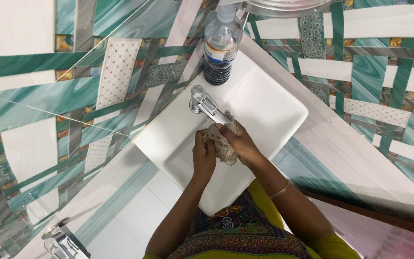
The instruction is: The person cleans various bathroom fixtures, including several shower taps and a small sink faucet, using a cloth.
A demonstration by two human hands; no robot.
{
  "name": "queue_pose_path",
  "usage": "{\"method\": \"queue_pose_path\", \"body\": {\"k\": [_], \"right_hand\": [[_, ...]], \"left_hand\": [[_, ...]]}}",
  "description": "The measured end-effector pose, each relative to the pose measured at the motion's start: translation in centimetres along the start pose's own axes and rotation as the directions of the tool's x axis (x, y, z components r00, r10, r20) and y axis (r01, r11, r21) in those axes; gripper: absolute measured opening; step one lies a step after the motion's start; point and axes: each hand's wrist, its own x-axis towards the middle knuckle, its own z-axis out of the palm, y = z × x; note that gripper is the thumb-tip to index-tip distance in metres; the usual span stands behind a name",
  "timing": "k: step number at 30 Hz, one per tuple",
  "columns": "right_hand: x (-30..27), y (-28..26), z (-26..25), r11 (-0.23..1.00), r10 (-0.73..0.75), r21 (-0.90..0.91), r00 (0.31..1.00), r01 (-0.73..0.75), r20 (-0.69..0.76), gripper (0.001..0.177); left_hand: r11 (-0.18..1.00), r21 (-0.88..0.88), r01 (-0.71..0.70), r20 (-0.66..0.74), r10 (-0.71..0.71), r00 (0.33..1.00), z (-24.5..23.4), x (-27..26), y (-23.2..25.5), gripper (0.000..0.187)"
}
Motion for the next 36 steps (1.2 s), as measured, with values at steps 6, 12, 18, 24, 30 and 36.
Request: {"method": "queue_pose_path", "body": {"k": [6,12,18,24,30,36], "right_hand": [[-5.4,1.3,-3.3,0.973,-0.156,-0.214,0.934,0.09,-0.32,0.055],[-2.1,-2.2,-1.0,0.562,-0.816,-0.354,0.571,0.748,-0.089,0.041],[5.5,-6.4,2.8,0.754,-0.529,-0.304,0.813,0.582,0.244,0.045],[4.7,-6.5,1.7,0.704,-0.458,-0.286,0.723,0.65,0.518,0.05],[6.3,-6.9,0.8,0.737,-0.389,-0.237,0.683,0.633,0.619,0.054],[12.3,-7.8,3.7,0.902,-0.183,-0.228,0.802,0.367,0.568,0.049]], "left_hand": [[0.994,-0.053,0.096,-0.115,-0.102,0.988,-1.1,-3.4,-1.1,0.026],[0.953,-0.224,-0.203,-0.492,0.069,0.868,-0.8,0.4,1.3,0.026],[0.853,-0.435,-0.289,-0.415,0.094,0.905,-0.4,6.8,5.5,0.055],[0.94,-0.104,-0.325,-0.45,0.247,0.858,4.4,6.0,7.5,0.066],[0.93,-0.023,-0.367,-0.536,0.299,0.789,5.9,6.1,7.6,0.058],[0.983,0.132,-0.125,-0.61,0.18,0.771,4.0,10.9,5.9,0.051]]}}
